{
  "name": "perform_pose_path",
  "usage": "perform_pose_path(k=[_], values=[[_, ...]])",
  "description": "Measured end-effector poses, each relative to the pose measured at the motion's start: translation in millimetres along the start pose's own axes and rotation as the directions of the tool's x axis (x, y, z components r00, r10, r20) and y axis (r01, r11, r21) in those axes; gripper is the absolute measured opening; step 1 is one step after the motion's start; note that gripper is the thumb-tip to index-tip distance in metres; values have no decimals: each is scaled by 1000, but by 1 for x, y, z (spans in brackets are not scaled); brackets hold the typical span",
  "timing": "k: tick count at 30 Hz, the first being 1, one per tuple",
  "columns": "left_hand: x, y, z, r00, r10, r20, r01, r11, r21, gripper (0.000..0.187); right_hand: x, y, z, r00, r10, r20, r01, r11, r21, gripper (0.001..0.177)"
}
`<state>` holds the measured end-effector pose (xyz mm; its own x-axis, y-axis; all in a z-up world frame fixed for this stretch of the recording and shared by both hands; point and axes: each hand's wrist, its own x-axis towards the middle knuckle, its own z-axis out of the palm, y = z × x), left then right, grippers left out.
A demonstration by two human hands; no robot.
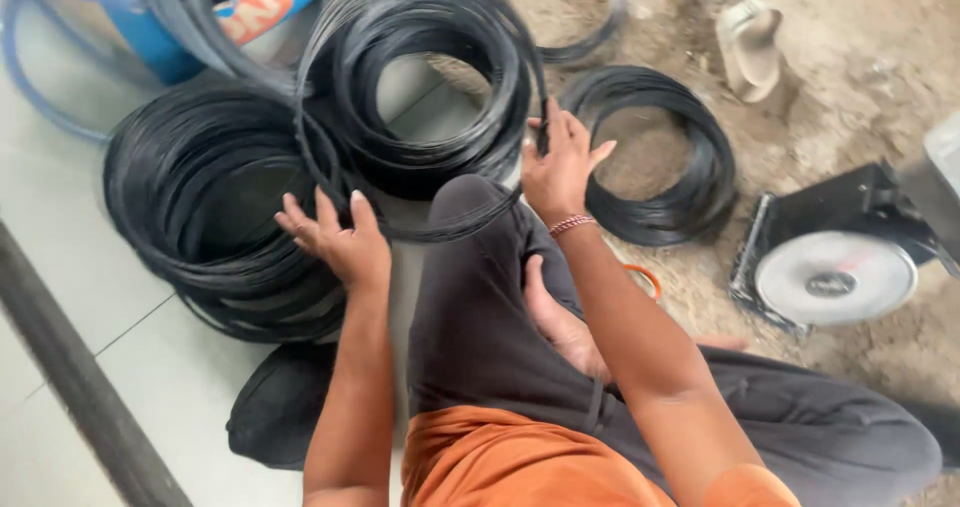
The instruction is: A person sits on the floor and unties small binding wires from several large coils of black wire to organize them.
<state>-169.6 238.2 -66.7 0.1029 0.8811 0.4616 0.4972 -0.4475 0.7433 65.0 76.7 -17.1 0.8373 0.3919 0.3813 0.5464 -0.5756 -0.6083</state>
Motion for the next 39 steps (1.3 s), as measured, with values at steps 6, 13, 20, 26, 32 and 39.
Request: perform_pose_path(k=[6,13,20,26,32,39], values=[[27,-87,-93,958,-121,-258,197,936,293,51,-4,-121,91,875,-285,390,227,956,188,79],[31,-24,-79,983,-170,-73,184,928,324,83,-10,-130,59,746,-288,600,226,958,179,107],[-3,55,23,959,233,158,-261,947,186,87,-7,11,-22,867,-86,491,74,996,44,89],[-58,130,75,813,454,364,-459,885,-77,79,-29,146,-99,882,192,430,-104,970,-221,84],[-90,173,141,616,644,454,-676,728,-115,69,-61,251,-121,875,334,351,-214,917,-338,85],[-135,161,236,316,643,697,-728,636,-256,57,-48,274,-114,727,617,301,-512,780,-360,77]])
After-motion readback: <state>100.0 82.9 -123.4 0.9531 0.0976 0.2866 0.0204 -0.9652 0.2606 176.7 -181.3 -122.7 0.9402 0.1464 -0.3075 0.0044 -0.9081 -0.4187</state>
